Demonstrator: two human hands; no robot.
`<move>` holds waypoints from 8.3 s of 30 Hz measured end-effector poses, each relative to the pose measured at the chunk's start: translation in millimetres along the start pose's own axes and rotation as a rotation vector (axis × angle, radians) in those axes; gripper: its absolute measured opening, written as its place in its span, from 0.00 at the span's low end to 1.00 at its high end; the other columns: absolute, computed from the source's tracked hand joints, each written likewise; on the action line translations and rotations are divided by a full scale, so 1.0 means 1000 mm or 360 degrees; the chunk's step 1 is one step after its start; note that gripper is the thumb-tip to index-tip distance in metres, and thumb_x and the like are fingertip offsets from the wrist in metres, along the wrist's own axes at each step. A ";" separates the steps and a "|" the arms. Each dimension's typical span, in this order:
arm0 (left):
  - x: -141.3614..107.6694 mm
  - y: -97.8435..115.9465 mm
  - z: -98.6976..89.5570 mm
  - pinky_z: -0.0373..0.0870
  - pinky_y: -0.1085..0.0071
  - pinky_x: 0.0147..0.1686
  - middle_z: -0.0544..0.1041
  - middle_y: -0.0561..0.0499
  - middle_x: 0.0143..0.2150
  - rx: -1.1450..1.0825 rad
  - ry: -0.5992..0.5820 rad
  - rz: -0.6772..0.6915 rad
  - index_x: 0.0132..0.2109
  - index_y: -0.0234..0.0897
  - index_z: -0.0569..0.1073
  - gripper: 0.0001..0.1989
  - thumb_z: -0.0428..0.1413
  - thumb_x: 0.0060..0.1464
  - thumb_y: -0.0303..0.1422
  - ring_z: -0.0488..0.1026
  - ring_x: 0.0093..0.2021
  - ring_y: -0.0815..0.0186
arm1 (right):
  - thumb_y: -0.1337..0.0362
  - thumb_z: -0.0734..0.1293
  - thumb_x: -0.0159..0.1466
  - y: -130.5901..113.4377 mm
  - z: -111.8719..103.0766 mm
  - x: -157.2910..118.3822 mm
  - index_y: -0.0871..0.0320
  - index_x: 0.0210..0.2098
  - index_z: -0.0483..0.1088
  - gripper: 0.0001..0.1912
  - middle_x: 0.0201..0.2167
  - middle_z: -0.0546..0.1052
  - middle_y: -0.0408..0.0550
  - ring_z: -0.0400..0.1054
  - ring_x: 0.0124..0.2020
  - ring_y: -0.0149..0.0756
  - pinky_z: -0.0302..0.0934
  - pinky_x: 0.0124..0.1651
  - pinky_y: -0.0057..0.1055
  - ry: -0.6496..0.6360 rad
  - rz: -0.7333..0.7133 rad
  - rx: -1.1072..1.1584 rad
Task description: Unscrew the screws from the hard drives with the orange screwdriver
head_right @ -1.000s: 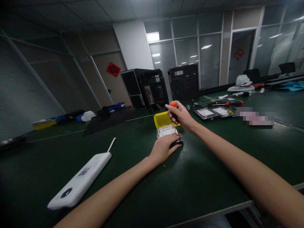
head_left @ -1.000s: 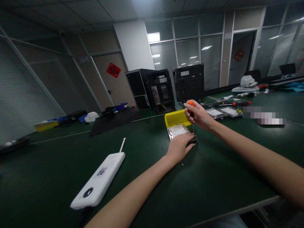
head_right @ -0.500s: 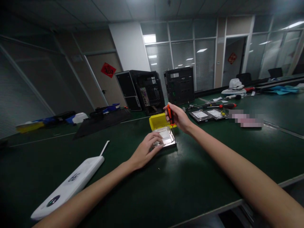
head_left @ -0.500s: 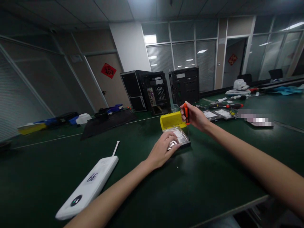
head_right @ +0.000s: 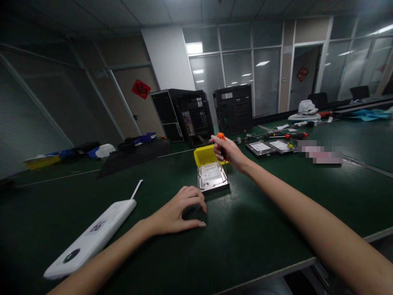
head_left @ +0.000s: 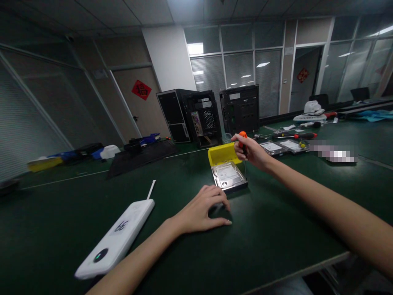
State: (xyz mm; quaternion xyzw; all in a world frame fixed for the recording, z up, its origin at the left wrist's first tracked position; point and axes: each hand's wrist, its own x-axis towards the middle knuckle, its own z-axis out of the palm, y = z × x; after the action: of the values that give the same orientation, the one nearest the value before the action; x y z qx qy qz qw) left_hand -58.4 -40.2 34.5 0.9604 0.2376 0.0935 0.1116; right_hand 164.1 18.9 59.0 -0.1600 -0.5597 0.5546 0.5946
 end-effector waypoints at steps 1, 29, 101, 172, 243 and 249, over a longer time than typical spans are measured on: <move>-0.001 -0.002 -0.001 0.55 0.66 0.47 0.69 0.51 0.42 0.0005 -0.0004 -0.0028 0.41 0.41 0.71 0.12 0.58 0.51 0.41 0.63 0.46 0.61 | 0.54 0.64 0.58 0.000 0.001 0.000 0.59 0.33 0.62 0.14 0.18 0.56 0.35 0.48 0.15 0.20 0.40 0.17 0.21 -0.0002 0.0014 -0.0004; 0.005 -0.035 0.013 0.64 0.69 0.40 0.72 0.51 0.38 -0.0155 0.0750 -0.0537 0.38 0.38 0.70 0.06 0.50 0.58 0.34 0.69 0.40 0.63 | 0.49 0.60 0.59 0.009 -0.011 0.004 0.55 0.39 0.62 0.17 0.19 0.62 0.37 0.57 0.18 0.25 0.52 0.21 0.24 0.0140 -0.0171 -0.0087; 0.004 -0.038 0.022 0.65 0.70 0.36 0.69 0.51 0.39 -0.0163 0.0712 -0.0488 0.37 0.38 0.71 0.08 0.59 0.49 0.35 0.68 0.41 0.62 | 0.64 0.61 0.62 0.024 0.041 -0.012 0.51 0.44 0.54 0.13 0.30 0.66 0.40 0.65 0.31 0.27 0.62 0.42 0.31 -0.0126 -0.0376 -0.0231; 0.008 -0.052 0.023 0.68 0.67 0.40 0.77 0.48 0.38 -0.0781 0.0762 -0.0552 0.41 0.34 0.74 0.13 0.51 0.57 0.39 0.72 0.39 0.62 | 0.58 0.61 0.62 0.029 0.026 -0.009 0.50 0.43 0.52 0.14 0.28 0.62 0.40 0.59 0.20 0.27 0.58 0.22 0.27 0.0270 -0.0527 -0.0634; 0.012 -0.051 0.028 0.63 0.75 0.27 0.78 0.48 0.34 -0.0920 0.0714 -0.0637 0.49 0.33 0.71 0.22 0.59 0.49 0.39 0.72 0.30 0.66 | 0.64 0.59 0.63 0.040 0.062 0.022 0.53 0.46 0.51 0.13 0.25 0.61 0.36 0.61 0.23 0.25 0.69 0.40 0.39 -0.0276 -0.0410 -0.0569; 0.010 -0.053 0.028 0.62 0.75 0.27 0.77 0.49 0.34 -0.0906 0.0714 -0.0610 0.51 0.34 0.69 0.24 0.59 0.48 0.39 0.70 0.29 0.69 | 0.63 0.60 0.62 0.040 0.060 0.022 0.53 0.46 0.52 0.14 0.27 0.62 0.37 0.62 0.24 0.24 0.69 0.39 0.38 -0.0261 -0.0415 -0.0546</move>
State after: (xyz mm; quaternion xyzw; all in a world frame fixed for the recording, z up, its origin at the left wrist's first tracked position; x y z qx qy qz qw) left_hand -66.5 6.0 -4.6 0.7854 0.3953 0.3400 0.3336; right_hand 88.9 25.1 56.3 -0.1396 -0.7083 0.3809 0.5778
